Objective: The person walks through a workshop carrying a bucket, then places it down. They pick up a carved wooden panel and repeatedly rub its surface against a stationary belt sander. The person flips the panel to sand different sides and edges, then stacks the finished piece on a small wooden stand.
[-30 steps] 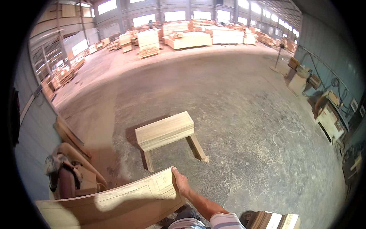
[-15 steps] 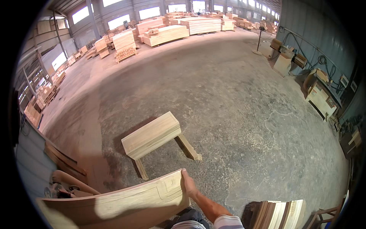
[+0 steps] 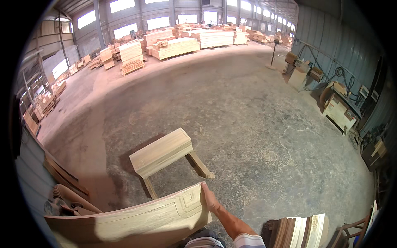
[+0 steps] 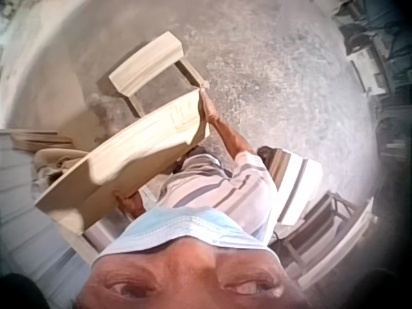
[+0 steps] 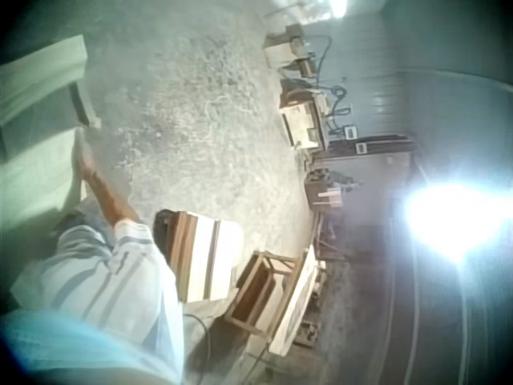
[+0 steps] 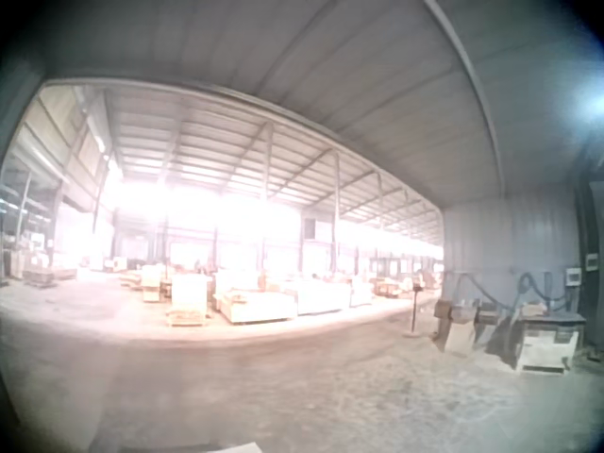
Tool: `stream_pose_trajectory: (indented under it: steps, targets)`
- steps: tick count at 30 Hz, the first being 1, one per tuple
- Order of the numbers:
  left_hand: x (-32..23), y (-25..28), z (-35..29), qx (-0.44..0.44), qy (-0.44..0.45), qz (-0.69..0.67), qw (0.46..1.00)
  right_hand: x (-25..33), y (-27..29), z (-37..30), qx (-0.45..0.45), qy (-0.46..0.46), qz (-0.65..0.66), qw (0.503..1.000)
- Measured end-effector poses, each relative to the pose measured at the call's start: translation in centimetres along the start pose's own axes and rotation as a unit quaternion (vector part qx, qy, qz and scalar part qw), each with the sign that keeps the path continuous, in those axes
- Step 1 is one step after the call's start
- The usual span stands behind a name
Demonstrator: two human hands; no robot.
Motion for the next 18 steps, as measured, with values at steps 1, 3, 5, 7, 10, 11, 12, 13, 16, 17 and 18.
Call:
stream_pose_trajectory:
  steps: [1, 3, 5, 7, 10, 11, 12, 13, 16, 17, 18]
  targets:
    - [0.0, 0.0, 0.0, 0.015, -0.001, 0.004, 1.000, 0.0, 0.1, -0.2, -0.010, 0.009, -0.013, 1.000]
    - [0.1, 0.7, 0.4, 0.027, 0.010, -0.003, 1.000, -0.8, 0.8, 0.1, 0.009, 0.019, -0.008, 1.000]
    - [0.5, 2.0, 1.1, 0.020, 0.036, -0.024, 0.999, -1.2, 1.7, 0.3, 0.013, 0.029, -0.005, 0.999]
    - [0.6, 2.4, 1.2, 0.004, 0.057, -0.033, 0.998, -1.0, 1.2, -0.4, 0.006, 0.031, -0.012, 0.999]
    - [0.7, 2.8, 1.3, -0.010, 0.071, -0.035, 0.997, -1.4, 1.6, -0.6, 0.007, 0.027, 0.012, 1.000]
    - [0.8, 3.0, 1.4, -0.013, 0.072, -0.034, 0.997, -1.8, 2.2, -0.2, 0.001, 0.034, 0.007, 0.999]
    - [0.8, 3.1, 1.5, -0.007, 0.068, -0.029, 0.997, -1.5, 2.0, -0.6, 0.002, 0.024, 0.010, 1.000]
    - [0.9, 3.3, 1.6, -0.001, 0.065, -0.023, 0.998, -1.7, 2.2, -0.5, -0.011, 0.020, 0.004, 1.000]
    - [1.1, 3.3, 1.5, -0.006, 0.068, -0.021, 0.997, -2.0, 3.0, 0.1, -0.033, 0.026, -0.014, 0.999]
    - [1.2, 3.3, 1.4, -0.012, 0.072, -0.022, 0.997, -2.1, 3.3, 0.3, -0.029, 0.039, -0.021, 0.999]
    - [1.2, 3.4, 1.4, -0.018, 0.070, -0.018, 0.997, -2.3, 3.3, 0.7, -0.020, 0.050, -0.025, 0.998]
Point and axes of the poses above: each hand's wrist, its own z-axis towards the middle knuckle, its own y-axis out of the back of the hand, x = y × z, the point moved 4 cm from there along z, towards the middle knuckle, and after that the axes turned 10 degrees about -x, right-handed, at the moved point
